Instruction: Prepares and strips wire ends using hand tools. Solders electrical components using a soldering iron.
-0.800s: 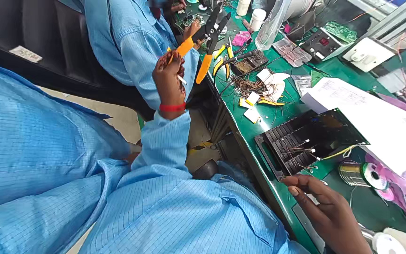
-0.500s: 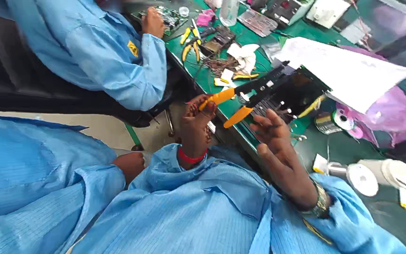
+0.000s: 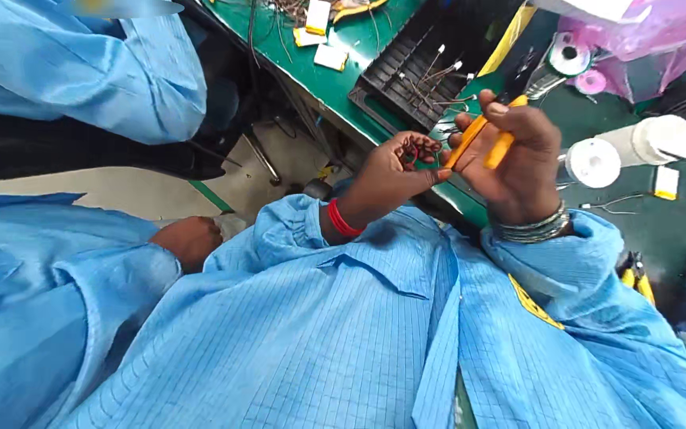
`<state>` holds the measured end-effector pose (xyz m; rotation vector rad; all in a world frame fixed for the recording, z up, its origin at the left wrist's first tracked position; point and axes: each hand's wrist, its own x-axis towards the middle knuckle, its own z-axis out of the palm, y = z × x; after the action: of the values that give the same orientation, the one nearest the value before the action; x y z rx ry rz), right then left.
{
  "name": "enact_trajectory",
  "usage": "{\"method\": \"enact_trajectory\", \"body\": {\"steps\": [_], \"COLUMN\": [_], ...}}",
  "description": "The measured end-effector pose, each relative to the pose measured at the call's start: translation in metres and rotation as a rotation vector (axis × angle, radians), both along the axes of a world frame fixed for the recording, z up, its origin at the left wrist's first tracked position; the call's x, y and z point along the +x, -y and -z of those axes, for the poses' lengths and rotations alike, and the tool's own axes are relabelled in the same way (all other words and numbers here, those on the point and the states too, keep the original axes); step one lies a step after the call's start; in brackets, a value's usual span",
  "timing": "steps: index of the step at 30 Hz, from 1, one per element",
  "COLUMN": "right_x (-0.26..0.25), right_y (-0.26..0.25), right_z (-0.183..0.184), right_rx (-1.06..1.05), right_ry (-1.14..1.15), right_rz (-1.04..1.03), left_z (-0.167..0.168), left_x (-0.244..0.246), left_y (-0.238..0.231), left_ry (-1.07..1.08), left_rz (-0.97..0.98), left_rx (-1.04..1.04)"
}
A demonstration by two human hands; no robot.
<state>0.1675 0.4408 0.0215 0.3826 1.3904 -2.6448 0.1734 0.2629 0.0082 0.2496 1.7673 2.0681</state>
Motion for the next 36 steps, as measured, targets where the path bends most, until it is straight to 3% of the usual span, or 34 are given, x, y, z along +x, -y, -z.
{"method": "enact_trajectory", "body": {"steps": [4,11,17,25,36], "right_x": [0.02,0.067,0.099,0.125,0.14], "right_y": [-0.034,-0.053,-0.058,-0.042,-0.042], "right_z": [0.001,0.02,0.028,0.031,0.051], "right_rx": [-0.115,-0.162,0.22,0.836,1.05], "right_ry": [0.064,-0.008,-0.061,-0.198,-0.406], "right_rz": [-0.055,-0.197,-0.271,-0.188,-0.213], "left_z": [0.006,0.028,0.033,0.034,0.037], "left_x": [0.0,0.013,0.019,0.024,0.032], "left_y": [0.007,0.014,0.017,0.023,0.025], "left_ry": [0.214,0.356,0.296,0.305,0.332], "left_rz": [0.059,0.328,0.376,0.375,0.294], "left_rx": [0.054,0.17,0.145,0.127,0.173]}}
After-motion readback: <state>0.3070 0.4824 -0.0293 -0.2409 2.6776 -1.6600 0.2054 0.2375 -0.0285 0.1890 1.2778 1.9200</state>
